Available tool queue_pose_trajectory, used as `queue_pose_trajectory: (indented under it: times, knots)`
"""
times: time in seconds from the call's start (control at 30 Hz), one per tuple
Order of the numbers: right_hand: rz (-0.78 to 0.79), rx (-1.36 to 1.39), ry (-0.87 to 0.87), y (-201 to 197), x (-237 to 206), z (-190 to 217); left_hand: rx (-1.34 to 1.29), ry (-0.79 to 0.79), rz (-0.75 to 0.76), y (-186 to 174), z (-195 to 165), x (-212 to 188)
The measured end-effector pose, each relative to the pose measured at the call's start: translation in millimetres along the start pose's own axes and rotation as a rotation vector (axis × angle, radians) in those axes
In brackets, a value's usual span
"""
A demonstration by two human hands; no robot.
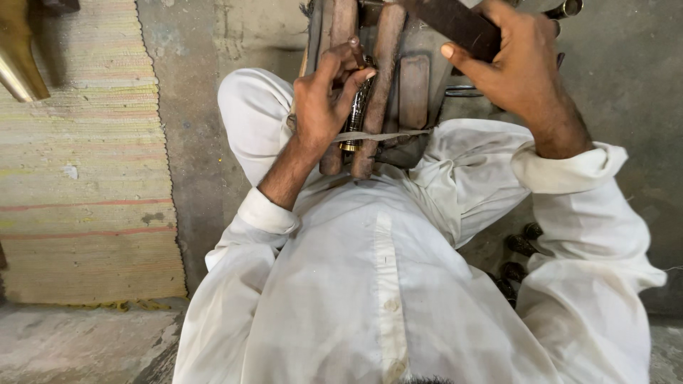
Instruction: The person sits cross-legged on the floor with a brass vase held against a wooden support and works a small chisel over its decorated surface, tapping it with a wooden mallet to engrave the pattern. They periodically rotate the vase and reposition the chisel to continue working different areas of the design.
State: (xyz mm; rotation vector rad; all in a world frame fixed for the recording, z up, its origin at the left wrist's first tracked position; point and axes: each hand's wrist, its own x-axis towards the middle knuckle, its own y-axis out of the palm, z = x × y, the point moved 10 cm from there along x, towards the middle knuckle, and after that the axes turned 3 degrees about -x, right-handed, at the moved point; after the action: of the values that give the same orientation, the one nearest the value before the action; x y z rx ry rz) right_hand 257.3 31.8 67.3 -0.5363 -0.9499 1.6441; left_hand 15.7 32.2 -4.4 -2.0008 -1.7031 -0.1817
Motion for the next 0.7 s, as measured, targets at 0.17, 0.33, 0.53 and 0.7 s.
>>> queue_pose_trajectory:
  times: [0.17, 0.33, 0.53, 0.7]
  knots:
    - [-0.231, -0.470, -0.348, -24.1, -0.6, 40.3, 0.080, 0.014, -0.011, 1.7, 0.2, -1.4]
    - [-0.274, -0.529, -0.364, -25.8, 3.8, 31.0, 0.117, 0.023, -0.025, 1.3, -2.7, -2.0]
    - [-0.227, -0.744, -0.363, -28.4, 2.5, 25.4, 0.214, 0.050, -0.050, 1.6, -11.6, -2.4]
    - [-0.196, -0.955, -0.403, -33.3, 1.4, 39.8, 0.217, 0.029, -0.043, 2.0, -9.8, -0.6]
